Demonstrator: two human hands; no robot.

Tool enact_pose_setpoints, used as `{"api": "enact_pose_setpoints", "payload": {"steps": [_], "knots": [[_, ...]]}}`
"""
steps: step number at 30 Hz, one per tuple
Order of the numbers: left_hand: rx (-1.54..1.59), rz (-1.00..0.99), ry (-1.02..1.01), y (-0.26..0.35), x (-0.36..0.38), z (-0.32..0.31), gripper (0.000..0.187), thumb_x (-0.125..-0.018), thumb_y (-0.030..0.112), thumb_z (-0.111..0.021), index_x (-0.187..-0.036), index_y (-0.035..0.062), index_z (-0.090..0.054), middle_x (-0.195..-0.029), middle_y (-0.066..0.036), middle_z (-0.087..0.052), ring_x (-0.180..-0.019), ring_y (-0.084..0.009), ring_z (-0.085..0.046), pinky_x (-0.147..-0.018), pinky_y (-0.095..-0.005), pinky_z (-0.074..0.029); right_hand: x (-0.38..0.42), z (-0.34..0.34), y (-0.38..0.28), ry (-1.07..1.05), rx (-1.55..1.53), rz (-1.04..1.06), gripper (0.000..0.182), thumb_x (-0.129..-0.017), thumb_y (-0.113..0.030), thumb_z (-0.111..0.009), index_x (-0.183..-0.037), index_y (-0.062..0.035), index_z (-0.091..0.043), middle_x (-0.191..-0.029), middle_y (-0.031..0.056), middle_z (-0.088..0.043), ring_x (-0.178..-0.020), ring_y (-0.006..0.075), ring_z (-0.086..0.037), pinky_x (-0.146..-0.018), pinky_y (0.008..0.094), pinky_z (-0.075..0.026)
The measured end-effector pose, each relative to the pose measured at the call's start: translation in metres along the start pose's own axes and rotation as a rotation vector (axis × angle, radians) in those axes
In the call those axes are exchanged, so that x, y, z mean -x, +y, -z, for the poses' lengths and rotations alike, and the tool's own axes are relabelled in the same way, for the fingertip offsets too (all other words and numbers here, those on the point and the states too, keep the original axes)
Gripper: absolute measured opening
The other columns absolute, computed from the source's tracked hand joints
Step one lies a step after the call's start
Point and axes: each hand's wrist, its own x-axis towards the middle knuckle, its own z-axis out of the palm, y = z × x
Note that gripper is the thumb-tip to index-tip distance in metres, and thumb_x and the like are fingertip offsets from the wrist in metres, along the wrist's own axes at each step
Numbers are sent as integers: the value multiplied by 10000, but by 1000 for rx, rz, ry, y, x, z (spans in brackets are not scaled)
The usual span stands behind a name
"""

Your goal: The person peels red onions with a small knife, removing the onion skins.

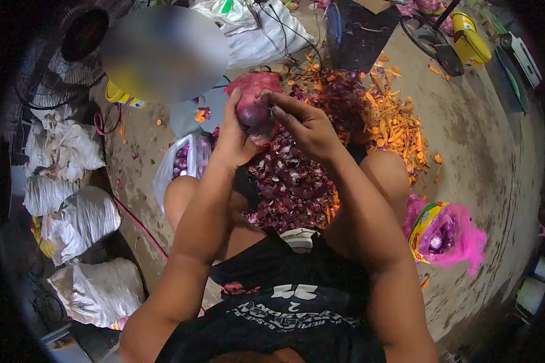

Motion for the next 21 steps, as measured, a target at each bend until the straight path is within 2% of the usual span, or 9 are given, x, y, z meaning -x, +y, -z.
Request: {"api": "enact_pose_setpoints", "payload": {"steps": [2, 5, 11, 15, 18, 21], "knots": [[-7, 9, -46, -1, -1, 0, 514, -983, 590, -451, -1113, 119, -611, -945, -46, -678, -801, -187, -661, -650, -310, -520, 2, 0, -6, -4, 60, 2, 391, -1027, -142, -558, -1399, -22, -546, -1381, 94, -600, -1280, 170, -532, -1101, 319, -395], [17, 73, -111, -7, -7, 7, 530, -964, 619, -480, -1079, 121, -621, -918, -44, -686, -772, -194, -662, -619, -326, -512, 4, 2, -8, -50, -22, 34, 386, -1029, -137, -551, -1402, -38, -547, -1375, 92, -603, -1260, 178, -549, -1079, 315, -415], [65, 228, -267, -3, -3, 14, 482, -964, 603, -504, -1067, 150, -631, -901, -44, -691, -762, -204, -666, -573, -343, -504, 8, 22, -14, -133, 233, 49, 402, -1004, -106, -575, -1406, -84, -558, -1333, 97, -636, -1207, 160, -587, -1030, 308, -455], [72, 322, -428, 1, -2, 26, 446, -984, 566, -496, -1106, 154, -615, -919, -49, -691, -777, -215, -673, -562, -339, -508, 10, 40, -1, -34, 342, 75, 400, -1002, -118, -572, -1402, -117, -564, -1305, 134, -646, -1181, 161, -603, -1027, 322, -454], [-89, 159, -407, 1, 5, 17, 403, -1013, 485, -497, -1193, 134, -583, -958, -58, -692, -803, -213, -677, -605, -346, -532, 14, 47, -7, 28, 491, 35, 413, -1009, -157, -567, -1419, -118, -535, -1302, 149, -643, -1160, 176, -613, -1013, 337, -456], [-343, -109, -232, 6, 19, -8, 361, -1036, 392, -500, -1270, 121, -545, -1009, -60, -687, -859, -200, -678, -666, -361, -555, 19, 48, -9, 79, 447, -44, 447, -1008, -202, -575, -1436, -100, -497, -1299, 158, -640, -1145, 191, -617, -991, 346, -461]]}}
